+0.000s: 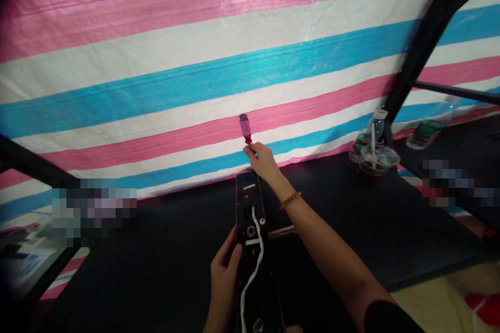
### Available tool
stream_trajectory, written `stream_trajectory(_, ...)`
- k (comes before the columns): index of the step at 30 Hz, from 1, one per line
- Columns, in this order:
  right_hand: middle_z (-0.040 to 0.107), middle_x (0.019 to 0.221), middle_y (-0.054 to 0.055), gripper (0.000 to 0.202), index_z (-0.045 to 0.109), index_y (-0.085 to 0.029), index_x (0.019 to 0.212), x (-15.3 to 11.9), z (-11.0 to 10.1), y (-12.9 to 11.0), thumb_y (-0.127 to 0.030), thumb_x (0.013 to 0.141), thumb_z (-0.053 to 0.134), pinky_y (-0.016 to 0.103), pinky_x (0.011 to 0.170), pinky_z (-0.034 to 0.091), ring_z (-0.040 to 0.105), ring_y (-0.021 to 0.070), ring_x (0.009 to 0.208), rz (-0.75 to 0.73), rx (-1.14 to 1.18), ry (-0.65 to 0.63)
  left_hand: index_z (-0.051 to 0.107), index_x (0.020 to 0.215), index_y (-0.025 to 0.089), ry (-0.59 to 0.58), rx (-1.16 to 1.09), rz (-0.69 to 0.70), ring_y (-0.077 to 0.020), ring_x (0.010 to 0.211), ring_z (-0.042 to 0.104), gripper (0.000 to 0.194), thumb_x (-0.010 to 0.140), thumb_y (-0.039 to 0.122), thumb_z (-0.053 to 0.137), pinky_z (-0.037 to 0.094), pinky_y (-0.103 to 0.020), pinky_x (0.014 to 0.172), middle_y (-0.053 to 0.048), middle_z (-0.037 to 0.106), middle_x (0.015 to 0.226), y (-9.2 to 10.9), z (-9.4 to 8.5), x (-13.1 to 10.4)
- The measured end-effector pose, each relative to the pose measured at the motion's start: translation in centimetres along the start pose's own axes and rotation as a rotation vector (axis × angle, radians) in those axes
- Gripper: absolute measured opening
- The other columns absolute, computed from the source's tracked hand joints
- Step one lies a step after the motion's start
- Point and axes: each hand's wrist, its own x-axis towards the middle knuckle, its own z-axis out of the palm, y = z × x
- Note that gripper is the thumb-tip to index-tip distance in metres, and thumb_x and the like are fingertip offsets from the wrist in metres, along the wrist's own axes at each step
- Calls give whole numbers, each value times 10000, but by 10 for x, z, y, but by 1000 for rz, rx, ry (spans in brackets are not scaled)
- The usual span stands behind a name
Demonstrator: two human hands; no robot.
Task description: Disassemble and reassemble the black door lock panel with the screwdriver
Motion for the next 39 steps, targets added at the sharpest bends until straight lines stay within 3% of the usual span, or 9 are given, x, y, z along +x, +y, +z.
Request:
stream_trajectory(3,648,702,2,157,635,-220,780,2,0,4,-368,834,638,299,671,512,625,171,664,74,49,47,702,1204,179,7,1,-14,-332,1216,605,589,668,400,810,487,-449,1044,-119,687,1252,4,1,-1)
stream_trajectory(6,662,676,-19,106,619,-226,798,3,0,5,-319,797,670,296,618,534,650,167,610,172,194,11,699,1209,184,-6,-9,-16,-332,1225,598,579,679,389,808,480,-453,1051,-115,685,1256,6,2,-1)
stream_trajectory(11,722,838,41,122,633,-213,885,2,0,-3,-245,870,516,303,704,558,695,177,765,102,195,-57,695,1215,181,-8,0,-6,-331,1232,592,586,683,399,810,478,-446,1055,-117,678,1265,4,0,0)
stream_trajectory(17,669,717,7,83,601,-218,788,3,0,-4,-288,787,647,292,613,552,657,177,652,143,132,65,701,1203,174,-12,4,7,-329,1227,596,584,680,409,810,500,-427,1032,-118,681,1256,5,0,0)
stream_trajectory(20,677,709,-6,47,594,-222,792,3,1,0,-257,798,623,293,594,554,660,170,611,169,216,29,706,1193,172,-6,4,-2,-332,1210,608,589,665,408,818,509,-425,1022,-119,688,1243,7,1,0)
stream_trajectory(25,722,819,38,108,628,-205,876,2,0,-3,-218,857,522,315,748,554,700,181,779,107,176,-49,710,1187,175,3,1,-10,-332,1208,609,583,658,392,821,495,-438,1037,-117,693,1234,8,2,-1)
stream_trajectory(30,676,707,3,83,631,-199,790,2,0,-4,-280,794,651,295,658,534,651,169,649,113,96,38,708,1193,169,-1,-22,-11,-338,1187,624,592,650,374,827,518,-439,1010,-131,691,1234,8,2,-1)
stream_trajectory(36,729,817,34,155,642,-189,941,4,-2,-1,-193,858,510,302,733,551,702,164,733,130,207,-47,722,1168,175,7,-26,-6,-329,1173,635,571,642,369,831,512,-430,1017,-128,704,1213,6,1,1)
stream_trajectory(39,706,778,29,125,651,-182,915,4,-5,-5,-233,844,562,280,667,533,682,166,707,103,132,-30,721,1169,174,7,-33,1,-327,1153,648,570,643,361,832,527,-428,997,-130,709,1203,6,1,1)
